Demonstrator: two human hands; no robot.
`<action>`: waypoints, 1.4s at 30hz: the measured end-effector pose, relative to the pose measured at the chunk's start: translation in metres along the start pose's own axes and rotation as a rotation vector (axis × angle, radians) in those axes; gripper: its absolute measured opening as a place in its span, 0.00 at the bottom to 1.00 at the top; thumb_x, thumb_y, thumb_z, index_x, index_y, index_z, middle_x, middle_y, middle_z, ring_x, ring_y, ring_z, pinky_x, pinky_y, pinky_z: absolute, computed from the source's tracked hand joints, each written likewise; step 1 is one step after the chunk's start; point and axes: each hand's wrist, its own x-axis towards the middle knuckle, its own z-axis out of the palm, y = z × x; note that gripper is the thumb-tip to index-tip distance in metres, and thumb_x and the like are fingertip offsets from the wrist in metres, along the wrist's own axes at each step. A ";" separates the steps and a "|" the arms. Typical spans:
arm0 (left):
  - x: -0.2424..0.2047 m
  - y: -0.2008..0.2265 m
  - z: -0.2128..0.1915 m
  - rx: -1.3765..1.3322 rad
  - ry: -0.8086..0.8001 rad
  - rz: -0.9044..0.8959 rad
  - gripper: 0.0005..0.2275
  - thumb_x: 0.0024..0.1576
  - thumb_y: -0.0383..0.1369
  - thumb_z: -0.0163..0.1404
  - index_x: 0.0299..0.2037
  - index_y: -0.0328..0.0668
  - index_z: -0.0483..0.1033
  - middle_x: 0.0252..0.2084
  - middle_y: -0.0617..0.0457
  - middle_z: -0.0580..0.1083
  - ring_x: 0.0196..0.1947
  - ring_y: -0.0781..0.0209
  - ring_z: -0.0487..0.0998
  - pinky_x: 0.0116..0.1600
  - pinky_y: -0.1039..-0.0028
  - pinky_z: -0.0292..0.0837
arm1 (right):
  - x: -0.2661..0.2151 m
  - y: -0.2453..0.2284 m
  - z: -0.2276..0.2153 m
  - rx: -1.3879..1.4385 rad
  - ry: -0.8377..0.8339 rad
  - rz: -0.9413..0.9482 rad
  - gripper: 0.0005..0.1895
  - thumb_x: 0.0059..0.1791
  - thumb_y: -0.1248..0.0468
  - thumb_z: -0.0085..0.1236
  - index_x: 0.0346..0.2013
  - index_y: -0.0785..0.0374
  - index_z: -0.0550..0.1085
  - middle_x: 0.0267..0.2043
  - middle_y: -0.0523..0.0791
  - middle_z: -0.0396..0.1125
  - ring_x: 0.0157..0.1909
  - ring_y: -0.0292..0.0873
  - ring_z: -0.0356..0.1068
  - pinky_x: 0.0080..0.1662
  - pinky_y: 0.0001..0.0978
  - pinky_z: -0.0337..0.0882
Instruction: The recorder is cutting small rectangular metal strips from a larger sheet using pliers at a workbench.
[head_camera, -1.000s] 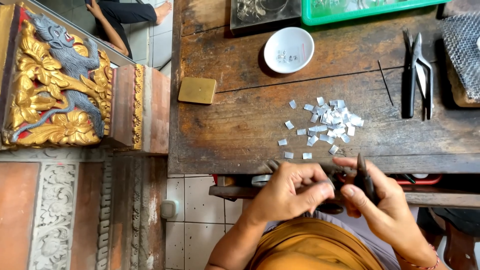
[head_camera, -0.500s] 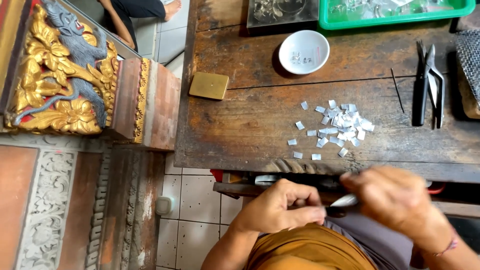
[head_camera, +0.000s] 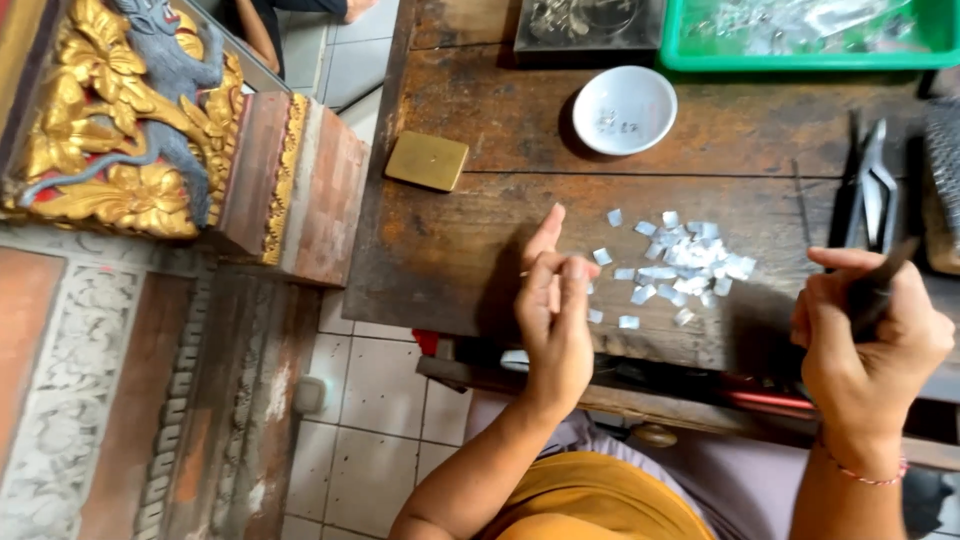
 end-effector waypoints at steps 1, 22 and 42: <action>0.003 -0.003 0.010 -0.017 -0.003 0.003 0.10 0.70 0.33 0.43 0.39 0.36 0.72 0.78 0.39 0.58 0.60 0.64 0.71 0.66 0.72 0.66 | 0.002 -0.004 0.000 -0.014 0.005 -0.010 0.03 0.66 0.73 0.53 0.49 0.72 0.71 0.30 0.47 0.62 0.28 0.37 0.65 0.32 0.26 0.64; 0.014 -0.028 0.058 -0.008 -0.109 0.026 0.08 0.71 0.29 0.41 0.45 0.31 0.71 0.76 0.39 0.61 0.59 0.69 0.72 0.57 0.82 0.69 | 0.013 0.006 -0.020 0.733 0.031 0.277 0.06 0.58 0.66 0.52 0.44 0.67 0.70 0.23 0.40 0.55 0.22 0.34 0.54 0.27 0.27 0.58; 0.002 -0.050 0.054 -0.163 -0.188 0.129 0.06 0.76 0.28 0.44 0.49 0.34 0.71 0.64 0.52 0.68 0.47 0.72 0.72 0.55 0.82 0.71 | 0.014 -0.006 -0.014 0.579 0.004 0.339 0.04 0.65 0.71 0.54 0.47 0.68 0.68 0.26 0.44 0.57 0.23 0.36 0.54 0.30 0.31 0.57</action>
